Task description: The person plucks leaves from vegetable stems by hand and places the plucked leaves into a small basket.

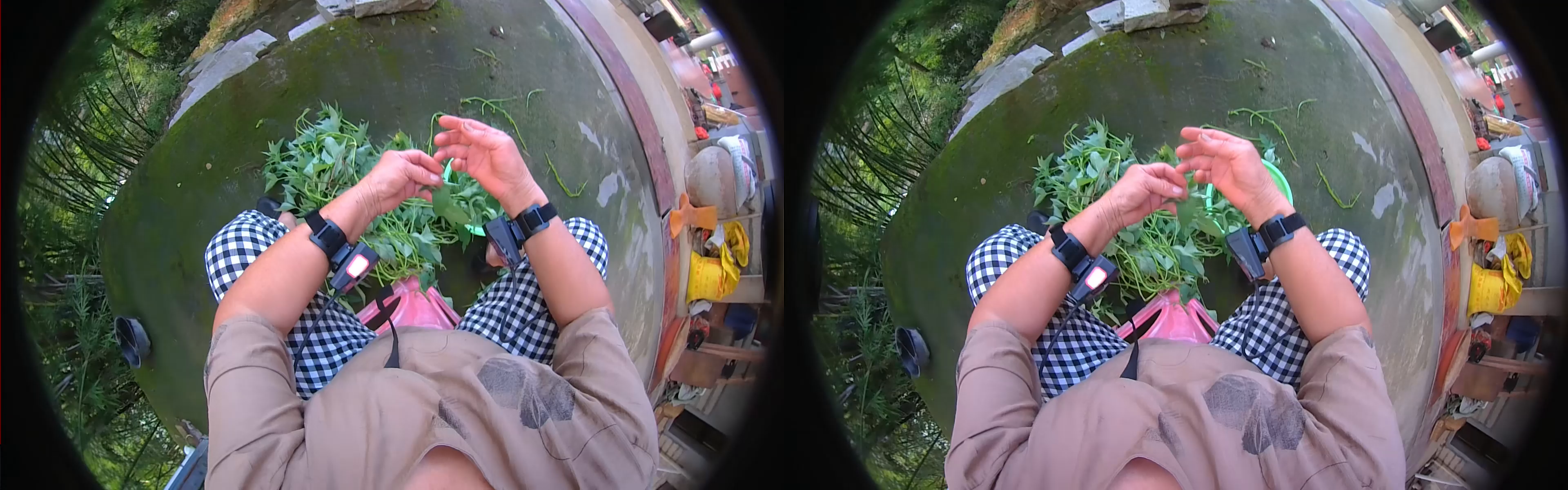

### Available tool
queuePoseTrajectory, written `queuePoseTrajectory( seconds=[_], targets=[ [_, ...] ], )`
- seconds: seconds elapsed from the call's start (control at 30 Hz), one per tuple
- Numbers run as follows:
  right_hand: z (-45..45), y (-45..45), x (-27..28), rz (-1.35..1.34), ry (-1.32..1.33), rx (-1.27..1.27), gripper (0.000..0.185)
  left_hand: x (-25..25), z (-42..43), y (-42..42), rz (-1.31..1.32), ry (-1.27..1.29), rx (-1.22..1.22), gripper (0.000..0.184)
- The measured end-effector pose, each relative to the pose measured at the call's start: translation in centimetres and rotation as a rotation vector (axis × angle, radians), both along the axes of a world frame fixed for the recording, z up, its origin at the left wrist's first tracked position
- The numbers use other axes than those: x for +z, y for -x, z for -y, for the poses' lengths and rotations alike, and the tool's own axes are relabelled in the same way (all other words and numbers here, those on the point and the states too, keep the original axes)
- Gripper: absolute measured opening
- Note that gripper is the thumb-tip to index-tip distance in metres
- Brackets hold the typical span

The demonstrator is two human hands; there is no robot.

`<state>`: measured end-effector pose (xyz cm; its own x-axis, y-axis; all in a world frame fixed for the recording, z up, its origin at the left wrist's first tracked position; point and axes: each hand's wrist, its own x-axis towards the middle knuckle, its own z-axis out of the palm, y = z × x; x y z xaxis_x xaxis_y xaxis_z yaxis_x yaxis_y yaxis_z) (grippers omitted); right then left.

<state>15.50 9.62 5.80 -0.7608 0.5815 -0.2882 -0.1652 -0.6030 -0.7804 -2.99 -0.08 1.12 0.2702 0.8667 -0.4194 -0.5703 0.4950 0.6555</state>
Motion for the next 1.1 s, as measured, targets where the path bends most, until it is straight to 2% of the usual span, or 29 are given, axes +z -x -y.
queuePoseTrajectory(
  seconds=[0.03,0.13,0.23,0.27,0.37,0.4,0.43,0.53,0.6,0.7,0.83,0.9,1.0,1.1],
  targets=[
    [0.1,0.0,0.5,0.051,-0.018,-0.086,0.034,-0.4,-0.2,0.3,-0.006,0.019,0.047,0.015],
    [-1.8,-1.2,-0.3,0.45,-0.268,-0.273,0.024,-0.8,-1.0,1.7,0.051,0.065,0.125,0.016],
    [-3.6,-1.8,-2.1,0.682,-0.465,-0.254,0.028,0.0,-1.9,3.0,0.057,0.058,0.18,0.018],
    [-3.6,-2.0,-2.8,0.77,-0.511,-0.145,0.043,0.2,-2.1,3.2,0.063,0.034,0.195,0.018],
    [-1.9,-1.3,-5.9,0.702,-0.88,-0.041,0.068,1.1,-2.4,3.6,0.149,-0.018,0.196,0.014],
    [-1.0,-0.6,-4.7,0.746,-0.827,0.076,0.087,1.7,-2.4,3.5,0.165,-0.026,0.197,0.014],
    [-0.4,-0.2,-5.5,0.715,-0.884,0.097,0.09,1.9,-2.5,3.5,0.18,-0.033,0.197,0.013],
    [0.4,0.7,-6.9,0.591,-0.707,0.018,0.053,2.0,-2.4,3.2,0.277,-0.062,0.109,0.014],
    [-0.1,1.1,-6.6,0.684,-0.536,0.046,0.03,2.1,-2.4,2.7,0.281,-0.045,0.101,0.017],
    [-1.0,1.2,-5.0,0.555,-0.623,-0.2,0.01,2.3,-2.4,3.1,0.144,0.086,0.251,0.022],
    [-2.5,0.5,-3.1,0.45,-0.519,-0.285,0.007,-0.2,-2.0,4.4,-0.435,0.308,0.372,0.03],
    [-2.9,0.4,-2.5,0.402,-0.515,-0.3,0.007,-0.7,-1.5,3.9,-0.505,0.249,0.203,0.04],
    [-3.0,0.9,-1.5,0.324,-0.491,-0.305,0.007,-0.5,-1.1,2.5,-0.378,0.215,-0.009,0.044],
    [-1.9,1.7,-0.6,0.24,-0.456,-0.185,0.009,-0.1,-1.3,1.8,-0.235,0.206,-0.013,0.045]
  ],
)
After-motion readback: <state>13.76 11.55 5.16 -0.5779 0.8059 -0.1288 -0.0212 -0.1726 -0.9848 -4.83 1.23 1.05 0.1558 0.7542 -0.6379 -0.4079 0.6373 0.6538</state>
